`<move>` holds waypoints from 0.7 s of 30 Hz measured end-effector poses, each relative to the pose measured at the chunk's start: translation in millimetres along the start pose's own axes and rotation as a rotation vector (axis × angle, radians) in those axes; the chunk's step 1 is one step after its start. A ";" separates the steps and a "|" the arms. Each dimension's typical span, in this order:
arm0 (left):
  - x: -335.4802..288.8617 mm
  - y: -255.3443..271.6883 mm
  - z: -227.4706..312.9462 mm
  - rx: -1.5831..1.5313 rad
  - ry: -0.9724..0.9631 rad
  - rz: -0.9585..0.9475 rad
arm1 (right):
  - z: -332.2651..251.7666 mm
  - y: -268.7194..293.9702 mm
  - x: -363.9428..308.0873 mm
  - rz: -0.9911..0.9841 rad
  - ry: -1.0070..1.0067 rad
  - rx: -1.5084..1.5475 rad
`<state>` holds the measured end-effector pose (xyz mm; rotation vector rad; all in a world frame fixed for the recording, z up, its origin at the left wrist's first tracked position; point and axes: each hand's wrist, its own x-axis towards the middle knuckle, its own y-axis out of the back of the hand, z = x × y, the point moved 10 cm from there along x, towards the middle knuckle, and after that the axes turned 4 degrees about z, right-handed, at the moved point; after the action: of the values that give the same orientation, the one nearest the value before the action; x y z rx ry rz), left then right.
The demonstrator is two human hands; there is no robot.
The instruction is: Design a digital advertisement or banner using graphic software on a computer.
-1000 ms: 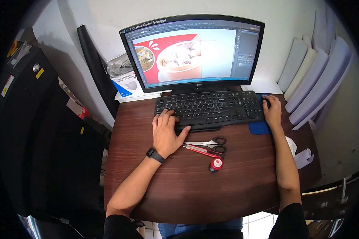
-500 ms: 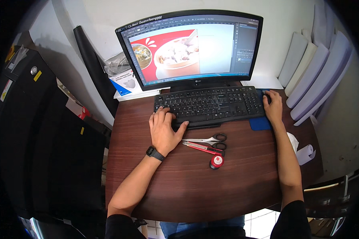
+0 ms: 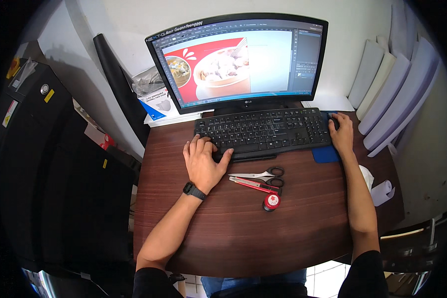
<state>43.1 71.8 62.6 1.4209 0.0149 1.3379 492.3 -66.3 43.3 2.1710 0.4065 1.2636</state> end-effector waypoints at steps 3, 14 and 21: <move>-0.5 3.4 2.6 0.007 -0.028 0.043 | 3.6 -1.3 0.3 -0.002 -0.005 -0.001; -0.1 4.8 3.2 -0.010 -0.050 0.032 | 0.0 0.9 -1.0 -0.001 0.015 -0.007; 0.4 6.0 3.7 -0.063 -0.070 0.053 | -0.9 1.5 -1.0 0.007 0.010 0.009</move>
<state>42.0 67.4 68.0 1.4224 -0.1113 1.3197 490.9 -67.6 43.8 2.1764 0.4094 1.2789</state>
